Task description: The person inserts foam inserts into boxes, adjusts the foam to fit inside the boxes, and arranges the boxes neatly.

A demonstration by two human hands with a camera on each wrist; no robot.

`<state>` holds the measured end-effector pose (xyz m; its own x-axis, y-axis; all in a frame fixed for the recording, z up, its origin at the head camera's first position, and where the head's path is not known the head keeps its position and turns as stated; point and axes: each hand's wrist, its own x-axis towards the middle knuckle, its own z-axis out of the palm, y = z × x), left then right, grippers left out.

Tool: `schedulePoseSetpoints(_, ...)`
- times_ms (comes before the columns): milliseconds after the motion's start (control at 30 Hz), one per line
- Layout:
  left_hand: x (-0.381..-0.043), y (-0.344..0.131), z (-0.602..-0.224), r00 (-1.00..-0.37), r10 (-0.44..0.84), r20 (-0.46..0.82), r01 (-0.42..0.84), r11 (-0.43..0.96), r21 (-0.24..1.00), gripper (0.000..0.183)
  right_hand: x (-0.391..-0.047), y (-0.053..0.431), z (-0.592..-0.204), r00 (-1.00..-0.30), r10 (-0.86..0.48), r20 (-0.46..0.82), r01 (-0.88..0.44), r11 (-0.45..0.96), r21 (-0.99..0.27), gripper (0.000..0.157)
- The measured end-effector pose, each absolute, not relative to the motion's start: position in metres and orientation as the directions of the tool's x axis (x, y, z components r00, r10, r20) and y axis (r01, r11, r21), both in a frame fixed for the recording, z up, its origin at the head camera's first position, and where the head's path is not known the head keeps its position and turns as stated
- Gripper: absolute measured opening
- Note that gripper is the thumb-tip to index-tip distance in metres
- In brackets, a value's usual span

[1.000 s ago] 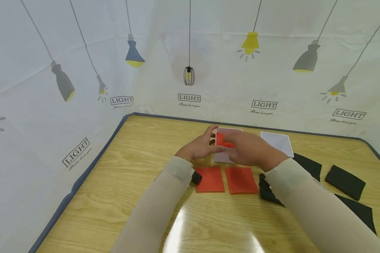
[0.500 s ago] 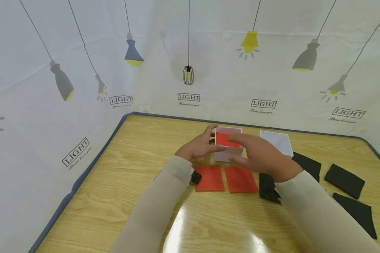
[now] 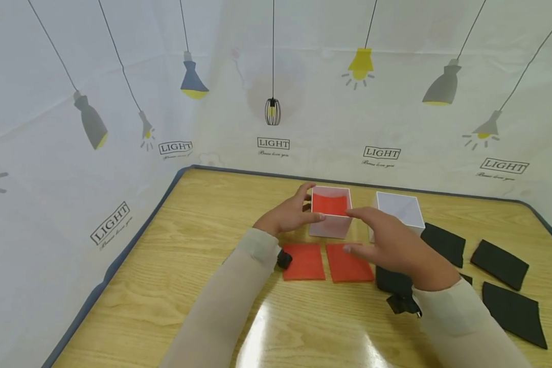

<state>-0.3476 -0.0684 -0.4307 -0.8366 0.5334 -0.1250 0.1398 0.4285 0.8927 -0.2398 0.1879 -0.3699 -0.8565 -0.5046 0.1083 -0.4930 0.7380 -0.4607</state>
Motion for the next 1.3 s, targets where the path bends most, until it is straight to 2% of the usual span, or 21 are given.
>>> schedulePoseSetpoints(400, -0.348, -0.067, -0.433, -0.838, 0.529, -0.131, 0.115, 0.406, 0.907, 0.095, -0.231, 0.197, -0.373, -0.879, -0.474, 0.058, -0.431, 0.734, -0.525, 0.083)
schedulePoseSetpoints(867, -0.347, -0.067, -0.430, -0.837, 0.532, -0.130, 0.113, 0.401, 0.909, 0.094, -0.231, 0.205, -0.376, -0.876, -0.480, -0.042, -0.396, 0.766, -0.506, 0.077)
schedulePoseSetpoints(1300, -0.347, -0.068, -0.432, -0.832, 0.541, -0.121, 0.116, 0.383, 0.916, 0.094, -0.236, 0.209, -0.381, -0.882, -0.448, -0.149, -0.341, 0.822, -0.456, 0.083)
